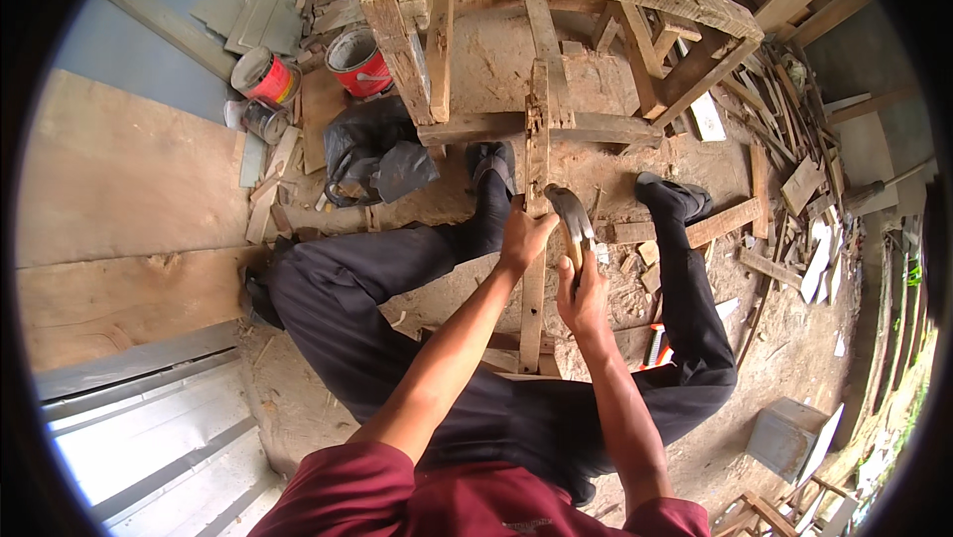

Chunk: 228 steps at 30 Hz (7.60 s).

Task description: The person sits on the floor and uses a hammer to drive nails into a wooden plank. They repeatedly position the plank, strike the nails, and adjust the wood's orientation during the process.

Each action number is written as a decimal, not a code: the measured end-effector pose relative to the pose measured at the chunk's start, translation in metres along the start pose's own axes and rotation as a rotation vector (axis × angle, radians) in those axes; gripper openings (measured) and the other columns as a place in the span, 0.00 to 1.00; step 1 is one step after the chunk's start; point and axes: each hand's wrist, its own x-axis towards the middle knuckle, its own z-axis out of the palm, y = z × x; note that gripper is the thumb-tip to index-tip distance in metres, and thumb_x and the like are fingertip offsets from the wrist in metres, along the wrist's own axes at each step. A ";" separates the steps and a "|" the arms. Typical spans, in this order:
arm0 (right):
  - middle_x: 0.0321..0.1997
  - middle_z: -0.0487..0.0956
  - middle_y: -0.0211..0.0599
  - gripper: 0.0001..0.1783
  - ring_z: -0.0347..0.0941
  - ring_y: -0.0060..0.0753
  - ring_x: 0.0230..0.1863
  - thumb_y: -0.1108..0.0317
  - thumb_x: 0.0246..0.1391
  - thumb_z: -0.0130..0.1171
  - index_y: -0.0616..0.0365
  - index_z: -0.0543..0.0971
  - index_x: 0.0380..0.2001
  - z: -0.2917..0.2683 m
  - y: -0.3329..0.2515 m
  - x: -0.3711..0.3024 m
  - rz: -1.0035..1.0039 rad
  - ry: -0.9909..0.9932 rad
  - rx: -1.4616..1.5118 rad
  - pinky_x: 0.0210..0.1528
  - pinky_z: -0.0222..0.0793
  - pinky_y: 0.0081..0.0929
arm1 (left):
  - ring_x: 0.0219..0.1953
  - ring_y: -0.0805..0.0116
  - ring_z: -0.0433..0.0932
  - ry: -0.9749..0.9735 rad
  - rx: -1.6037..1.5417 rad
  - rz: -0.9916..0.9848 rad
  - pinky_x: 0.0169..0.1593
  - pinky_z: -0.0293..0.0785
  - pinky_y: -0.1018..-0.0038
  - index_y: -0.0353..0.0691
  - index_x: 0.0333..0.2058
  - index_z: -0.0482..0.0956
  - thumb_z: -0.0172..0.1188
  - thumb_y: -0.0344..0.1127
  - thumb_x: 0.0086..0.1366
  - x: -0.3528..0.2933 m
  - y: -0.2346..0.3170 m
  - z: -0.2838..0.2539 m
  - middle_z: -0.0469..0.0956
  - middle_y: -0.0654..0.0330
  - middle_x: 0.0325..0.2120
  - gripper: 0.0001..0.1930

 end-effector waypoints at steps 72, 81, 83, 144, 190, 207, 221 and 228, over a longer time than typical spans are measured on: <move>0.13 0.72 0.46 0.16 0.72 0.42 0.12 0.62 0.69 0.48 0.68 0.70 0.34 -0.011 -0.018 0.040 0.003 -0.172 -0.207 0.13 0.61 0.37 | 0.33 0.45 0.84 0.044 0.065 -0.089 0.34 0.80 0.59 0.19 0.45 0.68 0.67 0.44 0.51 -0.008 0.018 -0.009 0.80 0.34 0.28 0.33; 0.16 0.74 0.50 0.18 0.77 0.47 0.17 0.61 0.68 0.50 0.70 0.71 0.36 -0.013 -0.016 0.029 0.088 -0.244 -0.231 0.18 0.64 0.38 | 0.31 0.42 0.83 0.048 0.161 -0.123 0.34 0.80 0.59 0.19 0.42 0.68 0.67 0.42 0.50 -0.006 0.023 -0.005 0.80 0.33 0.28 0.30; 0.14 0.73 0.47 0.18 0.75 0.44 0.16 0.60 0.68 0.50 0.69 0.71 0.36 -0.015 -0.037 0.024 0.057 -0.128 -0.144 0.18 0.64 0.38 | 0.31 0.43 0.83 0.043 0.131 -0.173 0.33 0.80 0.59 0.20 0.42 0.69 0.67 0.41 0.50 -0.007 0.008 -0.008 0.80 0.34 0.28 0.30; 0.17 0.77 0.53 0.13 0.79 0.58 0.20 0.67 0.63 0.54 0.69 0.73 0.42 -0.008 -0.007 0.027 -0.020 -0.148 -0.302 0.20 0.73 0.42 | 0.31 0.39 0.83 0.052 0.189 -0.018 0.34 0.80 0.58 0.14 0.40 0.69 0.69 0.45 0.51 -0.009 0.014 -0.002 0.79 0.31 0.27 0.34; 0.19 0.77 0.54 0.14 0.81 0.53 0.22 0.66 0.64 0.53 0.69 0.75 0.42 -0.004 -0.035 0.033 -0.040 -0.113 -0.277 0.23 0.75 0.44 | 0.30 0.41 0.83 -0.001 0.126 -0.166 0.32 0.80 0.59 0.18 0.38 0.70 0.67 0.44 0.49 -0.011 0.018 -0.009 0.79 0.32 0.27 0.30; 0.18 0.71 0.41 0.21 0.67 0.33 0.18 0.59 0.68 0.46 0.72 0.74 0.41 -0.019 -0.012 0.031 -0.551 0.062 -0.072 0.19 0.62 0.32 | 0.32 0.41 0.82 0.126 0.211 -0.194 0.37 0.81 0.57 0.19 0.37 0.72 0.68 0.42 0.48 -0.007 0.017 -0.002 0.80 0.32 0.28 0.28; 0.18 0.77 0.55 0.14 0.78 0.62 0.23 0.68 0.59 0.57 0.69 0.72 0.42 -0.010 0.005 0.041 -0.034 -0.217 -0.389 0.22 0.75 0.47 | 0.29 0.44 0.83 0.118 0.195 0.196 0.28 0.76 0.57 0.18 0.28 0.74 0.68 0.48 0.56 -0.005 0.009 -0.008 0.79 0.34 0.23 0.29; 0.19 0.77 0.58 0.14 0.79 0.60 0.23 0.67 0.59 0.58 0.70 0.73 0.41 -0.006 0.024 0.029 0.054 -0.242 -0.436 0.22 0.74 0.48 | 0.29 0.42 0.83 0.134 0.049 -0.027 0.30 0.78 0.59 0.17 0.33 0.73 0.69 0.48 0.52 -0.008 0.002 0.002 0.79 0.34 0.24 0.30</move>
